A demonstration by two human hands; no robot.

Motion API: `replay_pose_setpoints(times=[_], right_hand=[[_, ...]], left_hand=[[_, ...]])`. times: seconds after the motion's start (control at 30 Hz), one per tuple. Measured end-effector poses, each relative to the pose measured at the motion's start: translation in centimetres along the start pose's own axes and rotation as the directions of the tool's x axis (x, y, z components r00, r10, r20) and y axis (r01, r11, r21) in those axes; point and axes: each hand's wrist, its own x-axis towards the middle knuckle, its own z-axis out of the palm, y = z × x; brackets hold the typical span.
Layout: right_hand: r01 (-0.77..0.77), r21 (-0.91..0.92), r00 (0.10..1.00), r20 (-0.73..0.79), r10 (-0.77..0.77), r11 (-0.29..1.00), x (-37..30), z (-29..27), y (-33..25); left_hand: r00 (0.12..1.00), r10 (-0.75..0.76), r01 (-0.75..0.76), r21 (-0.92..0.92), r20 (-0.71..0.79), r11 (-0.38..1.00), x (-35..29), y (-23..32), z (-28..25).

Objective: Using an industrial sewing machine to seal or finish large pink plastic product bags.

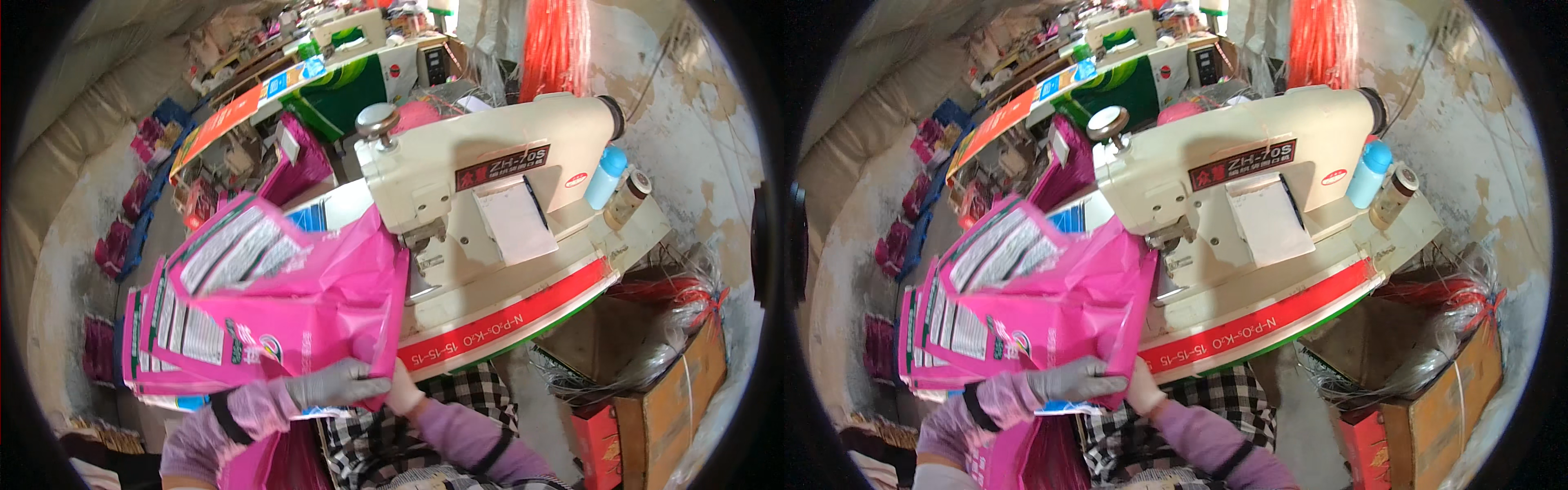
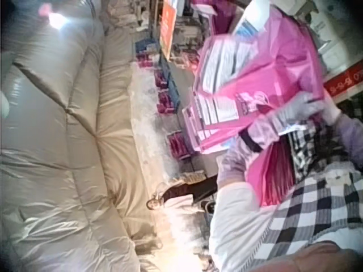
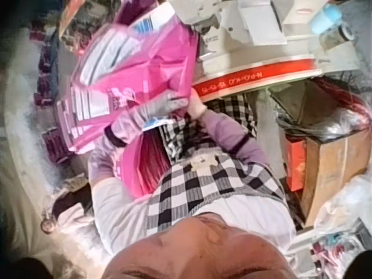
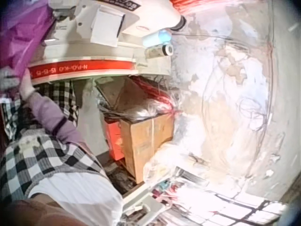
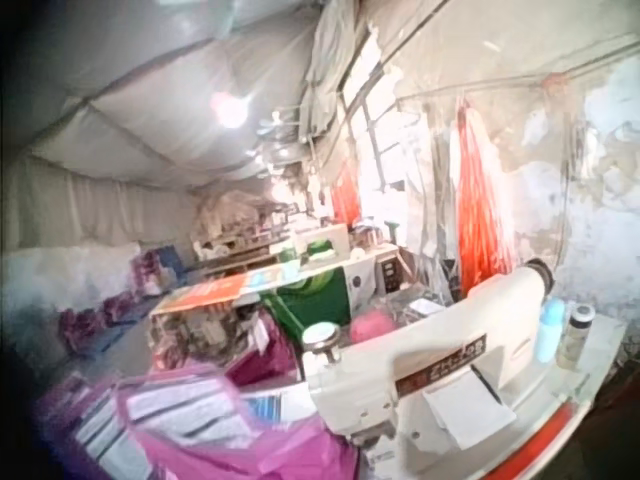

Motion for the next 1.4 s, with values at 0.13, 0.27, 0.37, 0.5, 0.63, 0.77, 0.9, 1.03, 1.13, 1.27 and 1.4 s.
replay_pose_setpoints(times=[0.13, 0.27, 0.37, 0.5, 0.63, 0.77, 0.9, 1.03, 1.13, 1.27, 1.4], right_hand=[[-0.365, 0.584, 0.931, 0.212, 0.298, 0.725, 0.6, -3.0, -6.3], [-0.226, 0.291, 0.973, 0.026, 0.228, 0.930, 1.6, -3.8, -8.0], [-0.129, 0.206, 0.991, 0.050, 0.122, 0.970, 1.6, -4.8, -9.0], [-0.045, -0.209, 0.994, 0.090, 0.065, 0.977, -2.4, -4.6, -9.6], [0.074, -0.453, 0.997, 0.018, -0.074, 0.888, -3.4, -5.5, -9.7], [-0.018, -0.687, 1.000, 0.004, 0.029, 0.726, -1.0, -4.8, -10.3], [-0.033, -0.797, 0.998, 0.004, 0.060, 0.603, -3.2, -5.0, -10.2], [0.062, -0.885, 0.998, 0.069, -0.001, 0.462, -0.4, -4.9, -10.2], [0.106, -0.989, 0.979, 0.122, 0.161, 0.105, 6.8, -4.4, -12.0], [-0.122, -0.990, 0.992, -0.124, 0.023, -0.068, 14.0, -4.6, -8.6], [-0.086, -0.996, 0.968, -0.081, 0.239, 0.010, 13.1, -2.5, -10.2]], left_hand=[[0.997, -0.020, -0.032, -0.659, -0.071, 0.752, -0.7, 1.3, 0.8], [0.999, 0.046, -0.047, -0.233, -0.012, 0.971, 1.8, 3.1, -0.4], [0.930, 0.364, -0.201, 0.906, 0.057, 0.372, 3.2, 9.0, -0.5], [0.783, 0.506, -0.375, 0.923, 0.363, -0.083, 5.9, 9.9, -0.2], [0.930, -0.201, -0.256, 0.933, 0.309, 0.252, 2.6, 9.1, 3.3], [0.919, -0.118, -0.356, 0.921, 0.376, 0.159, 3.1, 9.1, 4.7], [0.887, -0.031, -0.460, 0.888, 0.461, 0.026, 3.5, 8.9, 2.9], [0.886, -0.218, -0.453, 0.866, 0.410, -0.211, 1.7, 16.4, -1.4], [0.904, -0.348, -0.366, 0.873, 0.250, -0.324, 1.4, 18.7, -2.5], [0.724, -0.680, 0.274, 0.952, -0.113, 0.134, 6.1, 15.6, 2.1], [0.846, -0.321, -0.308, 0.882, 0.426, 0.357, 5.8, 16.5, -0.4]])
